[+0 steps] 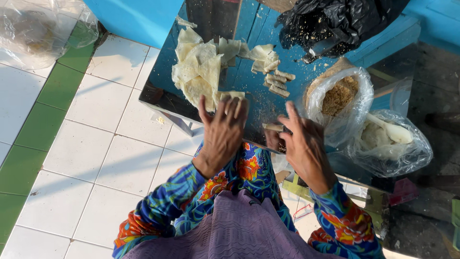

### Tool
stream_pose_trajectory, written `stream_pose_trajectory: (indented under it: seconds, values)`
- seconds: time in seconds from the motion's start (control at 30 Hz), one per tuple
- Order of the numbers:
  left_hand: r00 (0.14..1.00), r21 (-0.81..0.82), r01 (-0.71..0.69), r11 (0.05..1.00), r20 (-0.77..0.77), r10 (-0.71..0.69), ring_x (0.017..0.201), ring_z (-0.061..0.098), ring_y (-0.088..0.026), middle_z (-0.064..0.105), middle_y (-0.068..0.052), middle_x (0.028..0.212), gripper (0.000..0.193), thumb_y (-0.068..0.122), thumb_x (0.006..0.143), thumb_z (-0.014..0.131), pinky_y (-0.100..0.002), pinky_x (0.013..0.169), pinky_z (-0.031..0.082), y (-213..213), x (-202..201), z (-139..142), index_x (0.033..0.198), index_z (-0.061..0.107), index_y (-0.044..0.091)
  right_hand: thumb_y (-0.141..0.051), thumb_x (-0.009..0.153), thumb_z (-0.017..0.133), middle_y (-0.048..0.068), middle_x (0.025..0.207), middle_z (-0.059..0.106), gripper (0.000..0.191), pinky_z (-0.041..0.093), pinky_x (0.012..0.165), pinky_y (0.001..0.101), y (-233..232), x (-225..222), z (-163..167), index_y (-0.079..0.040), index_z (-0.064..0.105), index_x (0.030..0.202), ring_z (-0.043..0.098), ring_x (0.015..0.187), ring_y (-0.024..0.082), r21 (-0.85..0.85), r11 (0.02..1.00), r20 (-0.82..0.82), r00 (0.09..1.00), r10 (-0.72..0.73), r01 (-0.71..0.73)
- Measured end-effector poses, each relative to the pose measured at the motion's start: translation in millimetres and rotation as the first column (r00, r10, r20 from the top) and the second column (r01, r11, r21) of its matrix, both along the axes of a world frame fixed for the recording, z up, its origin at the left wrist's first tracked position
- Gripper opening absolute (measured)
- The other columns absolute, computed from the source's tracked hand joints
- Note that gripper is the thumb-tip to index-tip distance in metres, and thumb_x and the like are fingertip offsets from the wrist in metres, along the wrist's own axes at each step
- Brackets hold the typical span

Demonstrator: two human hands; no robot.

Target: The person sits at a small metal table and rolls thin flat dough sheets by hand into tight cylindrical tubes, placing each finished roll on the table with a growing pile of rolled pieces. They take new sheets one at a time from a plastic bag and occasionally reach into a bag of brown granular material on the table.

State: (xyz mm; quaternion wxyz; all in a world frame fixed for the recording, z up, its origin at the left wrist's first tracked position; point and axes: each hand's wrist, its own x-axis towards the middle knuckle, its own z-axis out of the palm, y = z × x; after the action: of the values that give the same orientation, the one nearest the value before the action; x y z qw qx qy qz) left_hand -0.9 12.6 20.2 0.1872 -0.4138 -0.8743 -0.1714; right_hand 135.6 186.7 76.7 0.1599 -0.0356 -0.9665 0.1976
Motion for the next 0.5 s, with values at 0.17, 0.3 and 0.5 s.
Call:
stream_pose_trajectory:
  seconds: [0.17, 0.3, 0.5]
  values:
    - [1.0, 0.069, -0.012, 0.998, 0.004, 0.012, 0.124, 0.056, -0.022, 0.065, -0.005, 0.117, 0.03, 0.006, 0.089, 0.063, -0.074, 0.12, 0.01, -9, -25, -3, 0.118, 0.069, 0.008, -0.002, 0.091, 0.069, 0.006, 0.098, 0.072, 0.074, 0.045, 0.09, 0.0457, -3, -28, -15, -0.005, 0.034, 0.156, 0.063, 0.096, 0.026, 0.062, 0.998, 0.022, 0.999, -0.031, 0.03]
    - [1.0, 0.109, 0.015, 0.994, 0.012, -0.017, 0.121, 0.057, -0.023, 0.065, -0.004, 0.112, 0.029, 0.005, 0.082, 0.065, -0.071, 0.119, 0.013, -8, -28, -4, 0.109, 0.07, 0.009, -0.001, 0.097, 0.067, 0.011, 0.101, 0.071, 0.07, 0.047, 0.085, 0.0452, 15, -53, 1, 0.0, 0.031, 0.157, 0.065, 0.095, 0.029, 0.057, 0.993, -0.021, 0.995, -0.098, 0.099]
    - [1.0, 0.222, 0.02, 0.975, -0.026, -0.015, 0.121, 0.054, -0.027, 0.061, -0.007, 0.116, 0.026, 0.012, 0.089, 0.068, -0.068, 0.117, 0.017, -5, -37, -4, 0.114, 0.068, 0.006, 0.01, 0.096, 0.06, 0.02, 0.127, 0.07, 0.071, 0.057, 0.088, 0.0407, -1, -70, 6, -0.002, 0.029, 0.158, 0.071, 0.104, 0.033, -0.054, 0.996, -0.123, 0.99, -0.07, 0.064]
